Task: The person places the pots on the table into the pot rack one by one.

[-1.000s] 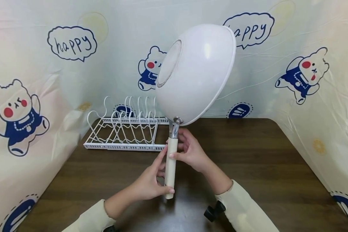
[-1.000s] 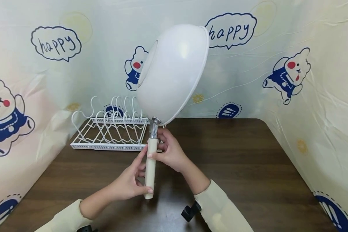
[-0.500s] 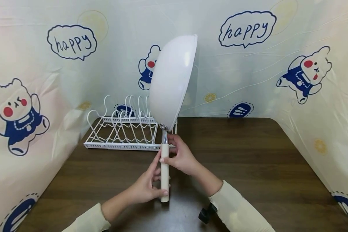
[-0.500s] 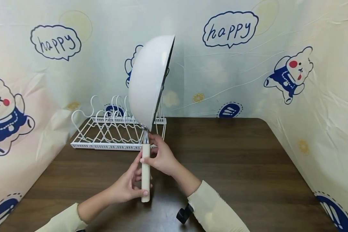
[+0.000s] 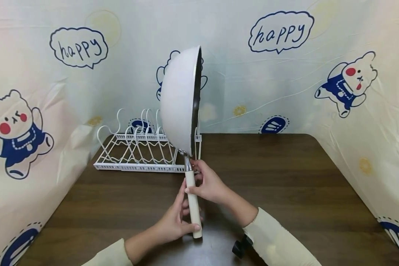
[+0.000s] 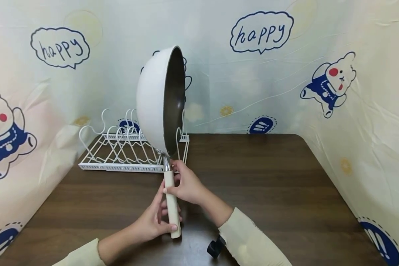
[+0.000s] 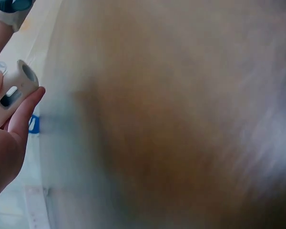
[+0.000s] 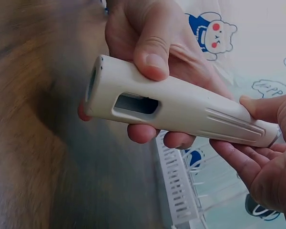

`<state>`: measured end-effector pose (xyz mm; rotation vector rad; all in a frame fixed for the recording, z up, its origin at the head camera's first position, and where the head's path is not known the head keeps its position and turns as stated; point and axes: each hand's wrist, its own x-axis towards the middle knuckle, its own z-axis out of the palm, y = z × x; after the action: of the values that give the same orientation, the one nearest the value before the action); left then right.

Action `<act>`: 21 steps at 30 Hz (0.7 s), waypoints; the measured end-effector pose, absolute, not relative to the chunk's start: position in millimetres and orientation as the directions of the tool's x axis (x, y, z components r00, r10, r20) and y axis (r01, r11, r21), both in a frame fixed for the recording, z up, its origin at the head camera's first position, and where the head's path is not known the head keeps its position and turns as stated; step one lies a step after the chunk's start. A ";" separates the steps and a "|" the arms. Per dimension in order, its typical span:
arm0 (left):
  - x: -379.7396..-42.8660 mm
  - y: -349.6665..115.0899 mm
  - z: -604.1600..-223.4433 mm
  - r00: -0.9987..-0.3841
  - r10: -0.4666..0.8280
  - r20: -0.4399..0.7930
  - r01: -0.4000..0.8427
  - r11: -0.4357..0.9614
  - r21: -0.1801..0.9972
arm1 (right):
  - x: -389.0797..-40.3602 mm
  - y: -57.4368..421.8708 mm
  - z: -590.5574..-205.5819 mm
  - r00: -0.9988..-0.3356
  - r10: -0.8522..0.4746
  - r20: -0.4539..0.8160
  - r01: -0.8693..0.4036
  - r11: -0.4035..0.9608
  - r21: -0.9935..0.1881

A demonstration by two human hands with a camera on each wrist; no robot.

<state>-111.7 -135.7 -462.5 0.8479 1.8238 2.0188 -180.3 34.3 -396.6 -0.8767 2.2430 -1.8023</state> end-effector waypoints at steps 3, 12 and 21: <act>-108.3 -129.9 -467.3 -0.785 0.576 0.228 0.158 -0.170 0.973 | -179.6 38.7 -399.4 -0.815 -0.532 0.229 -0.347 0.131 -0.929; -103.1 -119.0 -473.9 -0.810 0.568 0.147 0.062 -0.167 0.984 | -182.8 48.7 -408.6 -0.810 -0.562 0.168 -0.322 0.186 -0.928; -102.5 -113.6 -476.9 -0.814 0.560 0.151 0.061 -0.176 0.982 | -183.8 53.4 -410.4 -0.803 -0.579 0.143 -0.306 0.194 -0.932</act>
<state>-102.5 -113.6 -476.9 0.7133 1.7549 2.0559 -183.8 53.4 -410.4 -0.8473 2.2287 -1.6498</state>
